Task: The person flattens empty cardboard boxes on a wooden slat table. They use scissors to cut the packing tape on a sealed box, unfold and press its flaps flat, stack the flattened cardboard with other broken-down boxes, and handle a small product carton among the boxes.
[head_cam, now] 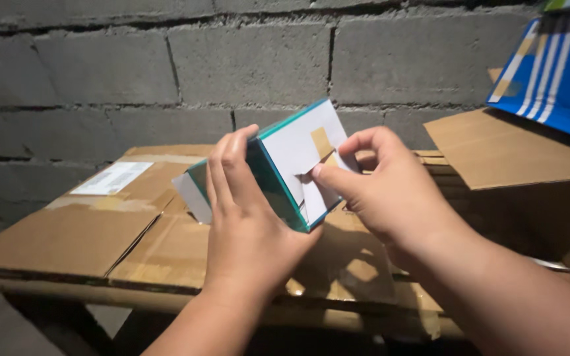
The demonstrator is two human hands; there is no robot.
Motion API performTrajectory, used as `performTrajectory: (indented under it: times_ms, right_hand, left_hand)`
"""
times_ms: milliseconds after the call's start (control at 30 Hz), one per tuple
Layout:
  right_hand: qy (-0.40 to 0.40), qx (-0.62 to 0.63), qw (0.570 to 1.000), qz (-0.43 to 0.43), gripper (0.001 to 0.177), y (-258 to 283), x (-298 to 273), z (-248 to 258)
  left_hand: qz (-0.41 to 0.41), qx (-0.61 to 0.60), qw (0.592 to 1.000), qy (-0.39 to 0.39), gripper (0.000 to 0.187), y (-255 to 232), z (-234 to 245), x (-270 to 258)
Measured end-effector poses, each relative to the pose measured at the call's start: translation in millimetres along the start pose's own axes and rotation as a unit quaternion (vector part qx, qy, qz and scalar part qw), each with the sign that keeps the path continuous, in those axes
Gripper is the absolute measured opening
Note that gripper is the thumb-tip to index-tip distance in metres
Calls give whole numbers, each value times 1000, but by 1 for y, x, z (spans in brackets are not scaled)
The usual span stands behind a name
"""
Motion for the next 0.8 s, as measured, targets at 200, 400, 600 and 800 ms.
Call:
performTrajectory:
  times_ms: [200,400,600,800]
  right_hand:
    - [-46,-75,993,74,42,9,-5,3]
    - [-37,-132,977,162,44,44,11,4]
    - [-37,-117,981,153,40,40,18,5]
    - [-139,-166,958,186,27,31,2,15]
  left_hand:
    - [23,13,1000,-1,107,-1,0,7]
    - [79,8,997,-10,109,-2,3,22]
    - [70,12,997,-27,108,-9,5,19]
    - [66,29,996,-44,98,-21,-2,13]
Point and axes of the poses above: each hand's wrist, its own x-axis towards the middle knuckle, its own z-axis out of the back of the hand, y = z × x, the point moved 8 cm from there along x, towards the middle knuckle, and after that the axes turned 7 degrees about z, right-handed, at the moved point
